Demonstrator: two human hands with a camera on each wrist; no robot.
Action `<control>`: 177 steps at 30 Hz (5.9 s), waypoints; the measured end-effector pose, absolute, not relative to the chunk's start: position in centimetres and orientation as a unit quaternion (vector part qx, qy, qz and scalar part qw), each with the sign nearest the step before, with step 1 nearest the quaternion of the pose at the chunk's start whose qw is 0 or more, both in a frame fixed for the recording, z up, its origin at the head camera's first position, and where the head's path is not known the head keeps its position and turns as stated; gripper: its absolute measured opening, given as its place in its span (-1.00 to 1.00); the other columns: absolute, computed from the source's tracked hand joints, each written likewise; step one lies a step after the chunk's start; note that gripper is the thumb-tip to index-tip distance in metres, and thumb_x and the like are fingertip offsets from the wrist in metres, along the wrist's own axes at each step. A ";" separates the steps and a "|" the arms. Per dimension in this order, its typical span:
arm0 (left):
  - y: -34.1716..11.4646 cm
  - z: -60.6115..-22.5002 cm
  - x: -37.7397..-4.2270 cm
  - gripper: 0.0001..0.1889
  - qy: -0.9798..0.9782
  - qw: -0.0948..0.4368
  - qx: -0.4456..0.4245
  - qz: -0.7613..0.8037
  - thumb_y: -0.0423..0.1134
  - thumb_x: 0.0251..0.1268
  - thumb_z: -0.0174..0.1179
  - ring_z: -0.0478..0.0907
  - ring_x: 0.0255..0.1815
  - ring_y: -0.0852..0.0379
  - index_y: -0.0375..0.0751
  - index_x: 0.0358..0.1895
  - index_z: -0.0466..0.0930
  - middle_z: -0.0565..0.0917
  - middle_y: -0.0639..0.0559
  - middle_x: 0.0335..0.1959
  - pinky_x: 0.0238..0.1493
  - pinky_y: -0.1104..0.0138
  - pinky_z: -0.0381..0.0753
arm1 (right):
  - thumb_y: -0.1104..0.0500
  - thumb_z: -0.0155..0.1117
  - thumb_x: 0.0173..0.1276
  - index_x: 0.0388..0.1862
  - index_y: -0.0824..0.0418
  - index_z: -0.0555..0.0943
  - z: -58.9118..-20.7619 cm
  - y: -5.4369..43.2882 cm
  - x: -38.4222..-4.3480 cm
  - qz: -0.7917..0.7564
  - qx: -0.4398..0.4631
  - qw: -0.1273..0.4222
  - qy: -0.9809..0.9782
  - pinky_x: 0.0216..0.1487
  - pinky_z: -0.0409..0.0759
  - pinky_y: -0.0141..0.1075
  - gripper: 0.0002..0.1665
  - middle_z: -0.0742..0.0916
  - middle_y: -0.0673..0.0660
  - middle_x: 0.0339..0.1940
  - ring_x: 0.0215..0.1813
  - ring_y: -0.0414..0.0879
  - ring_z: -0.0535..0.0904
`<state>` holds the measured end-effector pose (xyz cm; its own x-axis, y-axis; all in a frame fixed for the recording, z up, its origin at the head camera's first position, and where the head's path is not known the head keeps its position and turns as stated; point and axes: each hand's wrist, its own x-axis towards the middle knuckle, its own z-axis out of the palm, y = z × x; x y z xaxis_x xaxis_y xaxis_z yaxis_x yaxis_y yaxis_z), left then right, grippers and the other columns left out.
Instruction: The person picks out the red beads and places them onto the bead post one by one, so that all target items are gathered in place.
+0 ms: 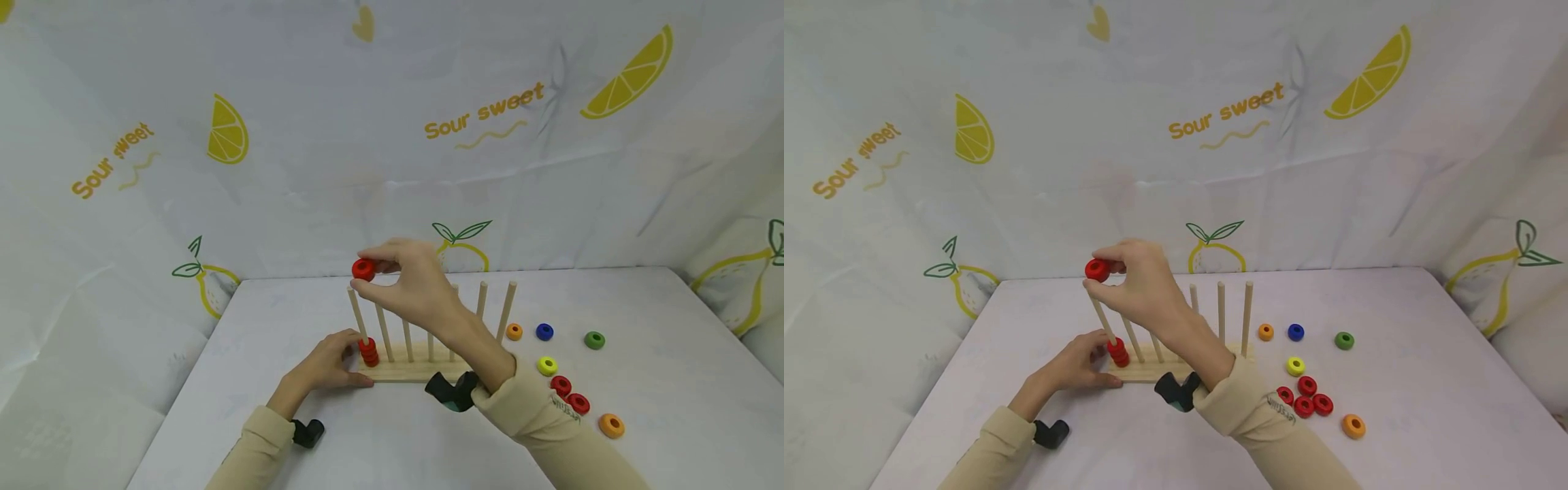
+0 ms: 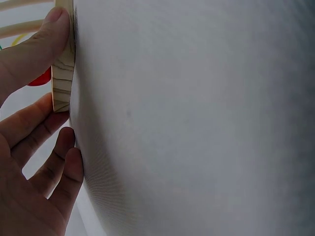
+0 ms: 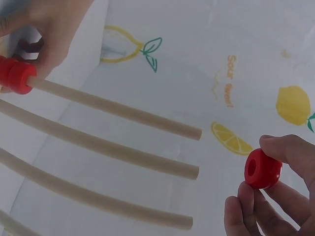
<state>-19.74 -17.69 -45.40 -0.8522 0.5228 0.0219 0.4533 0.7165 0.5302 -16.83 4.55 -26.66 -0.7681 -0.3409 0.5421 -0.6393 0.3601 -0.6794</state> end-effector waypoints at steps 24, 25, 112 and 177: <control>-17.6 -45.5 -19.8 -0.45 0.927 0.069 0.257 0.265 0.03 -0.07 0.63 0.48 -0.11 0.15 0.03 0.03 0.64 0.61 0.17 -0.13 0.01 0.25 0.55 | 0.25 0.54 0.21 0.03 0.35 0.75 -28.3 1.9 -18.0 0.419 0.290 0.102 -0.854 0.04 0.71 -0.20 -0.60 0.83 0.21 -0.04 -0.06 0.01 0.73; -17.6 -45.5 -19.8 -0.45 0.927 0.069 0.257 0.264 0.03 -0.07 0.63 0.48 -0.12 0.15 0.03 0.03 0.64 0.60 0.17 -0.13 0.01 0.26 0.55 | 0.25 0.54 0.21 0.02 0.35 0.75 -28.3 1.9 -18.1 0.418 0.290 0.101 -0.855 0.04 0.72 -0.19 -0.60 0.83 0.21 -0.04 -0.06 0.01 0.73; -17.6 -45.8 -19.8 -0.44 0.929 0.063 0.240 0.274 0.03 -0.13 0.65 0.53 -0.08 0.17 0.04 0.03 0.69 0.68 0.18 -0.08 0.03 0.21 0.55 | 0.17 0.72 -0.05 -0.15 0.05 0.78 -39.6 22.0 -8.8 0.363 0.128 0.182 -0.905 -0.21 0.56 -0.58 -0.58 0.82 -0.02 -0.19 -0.17 -0.50 0.56; -17.8 -45.8 -19.9 -0.45 0.924 0.063 0.255 0.280 0.06 -0.10 0.63 0.53 -0.07 0.18 0.06 0.02 0.70 0.68 0.21 -0.05 0.05 0.23 0.54 | 0.32 0.62 0.02 -0.06 0.42 0.74 -43.6 24.9 -10.3 0.330 0.051 0.078 -0.939 -0.26 0.76 -0.19 -0.54 0.77 0.21 -0.21 -0.25 0.00 0.75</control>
